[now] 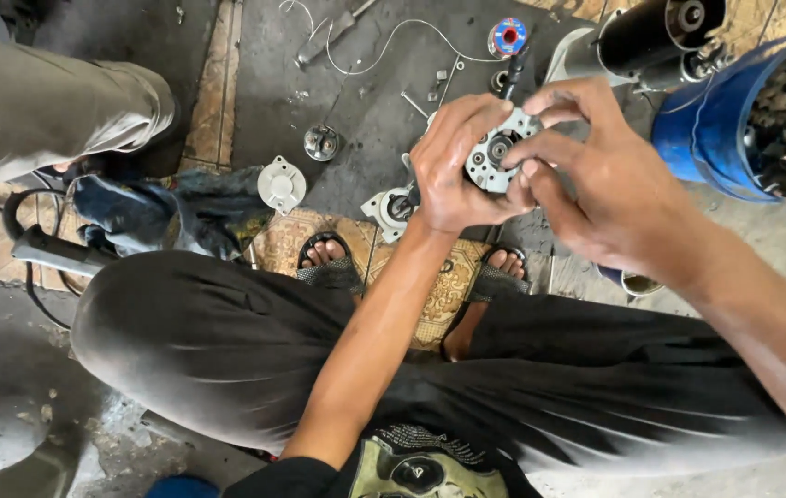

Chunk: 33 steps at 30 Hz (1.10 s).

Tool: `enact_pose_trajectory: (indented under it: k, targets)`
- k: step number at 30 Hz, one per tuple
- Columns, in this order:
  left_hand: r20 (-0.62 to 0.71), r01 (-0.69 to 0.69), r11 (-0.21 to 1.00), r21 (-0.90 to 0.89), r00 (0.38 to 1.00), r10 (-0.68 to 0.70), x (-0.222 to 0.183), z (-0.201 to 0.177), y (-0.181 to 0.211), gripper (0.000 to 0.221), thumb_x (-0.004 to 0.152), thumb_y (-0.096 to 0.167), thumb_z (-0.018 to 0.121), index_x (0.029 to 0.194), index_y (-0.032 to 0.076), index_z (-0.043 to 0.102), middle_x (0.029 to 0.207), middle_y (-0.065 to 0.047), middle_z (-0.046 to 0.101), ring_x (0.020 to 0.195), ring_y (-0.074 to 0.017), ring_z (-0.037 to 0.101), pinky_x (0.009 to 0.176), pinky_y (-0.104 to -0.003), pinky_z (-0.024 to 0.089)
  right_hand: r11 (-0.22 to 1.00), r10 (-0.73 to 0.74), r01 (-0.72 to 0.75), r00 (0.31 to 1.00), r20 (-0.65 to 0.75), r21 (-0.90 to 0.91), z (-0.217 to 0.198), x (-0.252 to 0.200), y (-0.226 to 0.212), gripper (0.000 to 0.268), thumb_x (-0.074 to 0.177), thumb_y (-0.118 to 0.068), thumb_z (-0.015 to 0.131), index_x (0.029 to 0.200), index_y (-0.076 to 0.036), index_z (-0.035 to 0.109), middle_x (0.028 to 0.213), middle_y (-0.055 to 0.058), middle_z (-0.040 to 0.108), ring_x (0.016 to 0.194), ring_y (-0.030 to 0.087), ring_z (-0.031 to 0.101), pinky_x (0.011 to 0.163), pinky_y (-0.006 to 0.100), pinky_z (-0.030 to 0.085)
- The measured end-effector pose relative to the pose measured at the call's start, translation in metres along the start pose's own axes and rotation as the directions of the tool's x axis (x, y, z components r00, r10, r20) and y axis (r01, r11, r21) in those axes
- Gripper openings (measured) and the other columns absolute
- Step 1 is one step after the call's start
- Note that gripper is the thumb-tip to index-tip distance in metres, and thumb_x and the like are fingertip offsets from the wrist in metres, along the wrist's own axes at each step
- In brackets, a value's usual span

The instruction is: The person is reassembling a mechanical component, likely a starter motor, by fitting internal gears and housings together.

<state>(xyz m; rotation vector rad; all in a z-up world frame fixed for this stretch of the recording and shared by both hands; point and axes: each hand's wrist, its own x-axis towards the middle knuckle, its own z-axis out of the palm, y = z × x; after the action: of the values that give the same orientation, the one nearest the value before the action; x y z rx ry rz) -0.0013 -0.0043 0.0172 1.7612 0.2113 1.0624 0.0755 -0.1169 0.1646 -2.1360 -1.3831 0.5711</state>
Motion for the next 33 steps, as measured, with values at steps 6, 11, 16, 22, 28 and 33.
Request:
enact_pose_trajectory:
  k: [6,11,16,22,28,33]
  targets:
    - [0.034,0.043,0.999,-0.024,0.999,-0.042,-0.007,-0.001,-0.005,0.049,0.079,0.034,0.078,0.119,0.009,0.064,0.114,-0.010,0.068,0.101,-0.0279,0.071,0.092,-0.042,0.062,1.000,-0.004,0.003,1.000,0.024,0.031,0.005,0.001,-0.002,0.022,0.092,-0.003,0.069,0.112,0.002,0.061,0.137,0.028,0.039,0.127,0.046,0.049,0.102,0.049,0.050]
    - [0.054,0.058,0.998,-0.026,0.997,-0.056,-0.009,0.001,-0.012,0.058,0.080,0.053,0.069,0.119,0.009,0.066,0.115,-0.011,0.069,0.103,-0.0290,0.071,0.095,-0.044,0.062,0.999,0.010,-0.010,1.000,-0.022,0.034,0.010,-0.001,-0.003,0.029,0.085,-0.002,0.076,0.112,0.005,0.066,0.136,0.028,0.039,0.125,0.043,0.048,0.099,0.045,0.052]
    - [0.056,0.064,0.997,-0.031,0.996,-0.063,-0.008,0.001,-0.011,0.058,0.081,0.052,0.071,0.119,0.009,0.067,0.114,-0.010,0.069,0.102,-0.0279,0.072,0.094,-0.042,0.062,0.999,-0.029,0.031,0.998,-0.052,0.032,0.012,0.000,-0.006,0.031,0.085,0.006,0.074,0.114,0.008,0.064,0.137,0.030,0.039,0.126,0.042,0.047,0.108,0.048,0.049]
    - [0.046,0.048,0.999,-0.020,0.998,-0.047,-0.008,0.001,-0.011,0.056,0.080,0.050,0.072,0.120,0.011,0.066,0.115,-0.009,0.069,0.102,-0.0266,0.072,0.093,-0.041,0.063,1.000,-0.015,0.015,0.999,-0.038,0.012,0.013,0.001,-0.006,0.030,0.083,0.008,0.074,0.111,0.007,0.064,0.137,0.029,0.037,0.110,0.035,0.054,0.110,0.050,0.048]
    - [0.058,0.061,0.996,-0.061,0.997,-0.058,-0.012,-0.002,-0.014,0.056,0.081,0.052,0.068,0.124,0.015,0.064,0.117,-0.007,0.068,0.102,-0.0246,0.070,0.092,-0.040,0.063,0.999,-0.041,0.040,0.999,-0.032,-0.033,0.016,-0.001,-0.006,0.026,0.084,0.008,0.075,0.109,0.011,0.067,0.136,0.031,0.037,0.116,0.040,0.051,0.106,0.049,0.049]
    - [0.081,0.029,0.998,-0.051,0.996,-0.024,-0.014,0.001,-0.020,0.053,0.078,0.034,0.077,0.126,0.018,0.061,0.119,-0.005,0.066,0.104,-0.0226,0.070,0.094,-0.039,0.064,0.996,-0.069,0.066,0.997,-0.044,-0.066,0.017,-0.001,-0.004,0.022,0.086,0.007,0.076,0.106,0.011,0.068,0.134,0.032,0.037,0.126,0.046,0.042,0.106,0.048,0.049]
